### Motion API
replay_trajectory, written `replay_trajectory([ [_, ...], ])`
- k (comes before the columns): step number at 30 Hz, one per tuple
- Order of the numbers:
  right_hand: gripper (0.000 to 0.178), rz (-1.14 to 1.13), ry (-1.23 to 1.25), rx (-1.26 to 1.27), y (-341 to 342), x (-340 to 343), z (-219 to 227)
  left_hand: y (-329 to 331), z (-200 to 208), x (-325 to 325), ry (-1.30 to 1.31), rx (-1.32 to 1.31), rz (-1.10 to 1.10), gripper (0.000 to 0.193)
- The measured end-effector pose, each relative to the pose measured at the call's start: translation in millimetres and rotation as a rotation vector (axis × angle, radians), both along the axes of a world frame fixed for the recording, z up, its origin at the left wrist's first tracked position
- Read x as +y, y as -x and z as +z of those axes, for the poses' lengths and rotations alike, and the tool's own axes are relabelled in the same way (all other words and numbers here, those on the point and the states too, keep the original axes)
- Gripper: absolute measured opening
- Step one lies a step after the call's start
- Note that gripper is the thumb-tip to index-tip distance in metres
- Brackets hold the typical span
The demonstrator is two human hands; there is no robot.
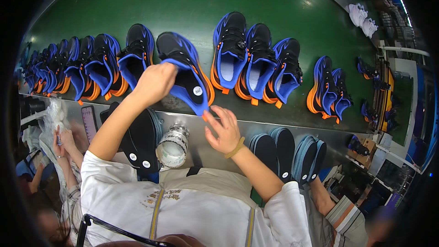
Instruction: The person takes blue insoles from a stack and inserts them into black and blue athletic shoes arranged on a conveyor belt.
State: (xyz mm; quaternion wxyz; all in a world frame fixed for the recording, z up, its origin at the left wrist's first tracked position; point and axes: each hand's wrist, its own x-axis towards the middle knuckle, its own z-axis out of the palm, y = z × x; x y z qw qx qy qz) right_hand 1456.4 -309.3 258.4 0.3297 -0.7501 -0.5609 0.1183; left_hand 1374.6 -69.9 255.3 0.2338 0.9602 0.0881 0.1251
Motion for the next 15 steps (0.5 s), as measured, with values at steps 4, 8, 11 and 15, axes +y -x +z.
replay_trajectory([
  [4, 0.057, -0.067, -0.171, -0.069, -47, 32, 2, -4, 9, 5, 0.186, 0.053, 0.198, 0.012],
  [8, 0.034, -0.025, 0.382, -0.357, -84, 48, -24, -13, 17, -4, 0.546, 0.086, 0.289, 0.011],
  [11, 0.023, -0.058, 0.277, -0.44, -93, 34, -28, -1, 15, -10, 1.098, -0.05, 0.338, 0.014],
  [15, 0.023, -0.096, 0.289, -0.487, -119, -14, -29, 3, 12, -16, 1.192, -0.122, 0.451, 0.019],
])
